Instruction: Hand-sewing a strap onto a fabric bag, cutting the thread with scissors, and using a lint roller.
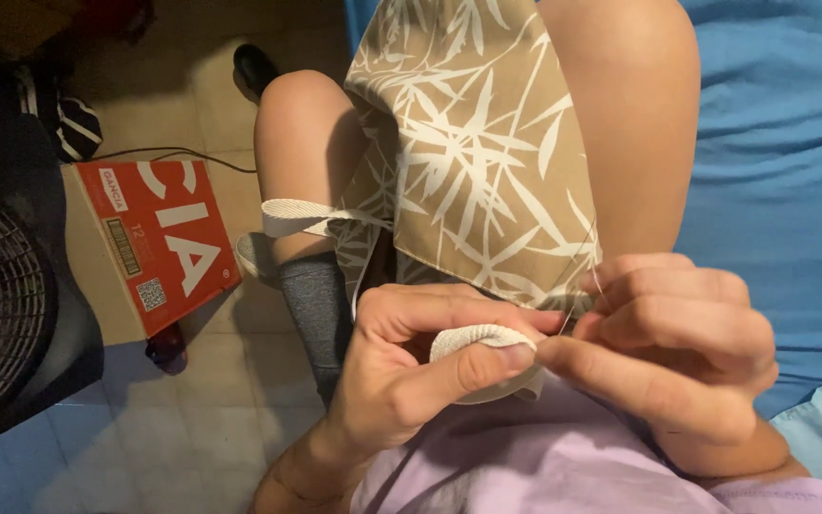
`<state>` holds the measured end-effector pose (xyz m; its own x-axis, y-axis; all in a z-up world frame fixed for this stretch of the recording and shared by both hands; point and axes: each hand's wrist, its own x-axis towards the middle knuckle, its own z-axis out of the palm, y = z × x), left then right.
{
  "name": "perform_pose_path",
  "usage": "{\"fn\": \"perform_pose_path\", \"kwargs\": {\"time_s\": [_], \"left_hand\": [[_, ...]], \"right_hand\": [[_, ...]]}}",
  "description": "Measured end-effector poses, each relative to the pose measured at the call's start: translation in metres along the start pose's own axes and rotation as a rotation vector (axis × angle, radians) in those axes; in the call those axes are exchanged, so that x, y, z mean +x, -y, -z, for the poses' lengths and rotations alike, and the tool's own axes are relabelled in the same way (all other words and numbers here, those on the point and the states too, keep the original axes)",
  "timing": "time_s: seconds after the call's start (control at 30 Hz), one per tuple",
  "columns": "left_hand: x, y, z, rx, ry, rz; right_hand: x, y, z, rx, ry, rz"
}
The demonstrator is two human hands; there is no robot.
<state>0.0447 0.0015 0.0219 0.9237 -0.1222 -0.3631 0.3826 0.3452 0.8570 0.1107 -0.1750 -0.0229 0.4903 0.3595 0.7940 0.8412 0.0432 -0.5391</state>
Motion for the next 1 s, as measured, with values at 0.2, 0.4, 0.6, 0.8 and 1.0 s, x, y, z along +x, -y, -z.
{"fn": "perform_pose_path", "kwargs": {"time_s": [0.2,0.4,0.6,0.8,1.0], "left_hand": [[0.001,0.002,0.004,-0.054,0.029,-0.005],[0.0,0.005,0.0,-0.012,-0.068,-0.095],[0.001,0.002,-0.007,0.332,-0.089,-0.345],[0.0,0.007,-0.015,0.373,-0.213,-0.416],[0.0,0.012,-0.011,0.115,-0.354,-0.302]], "right_hand": [[-0.007,-0.004,0.007,-0.062,0.032,0.007],[-0.012,0.011,0.018,0.08,0.086,-0.148],[0.013,0.037,0.016,-0.167,0.213,-0.246],[-0.001,0.029,-0.042,-0.339,-0.533,-0.043],[-0.02,0.076,0.005,0.182,-0.364,-0.493]]}}
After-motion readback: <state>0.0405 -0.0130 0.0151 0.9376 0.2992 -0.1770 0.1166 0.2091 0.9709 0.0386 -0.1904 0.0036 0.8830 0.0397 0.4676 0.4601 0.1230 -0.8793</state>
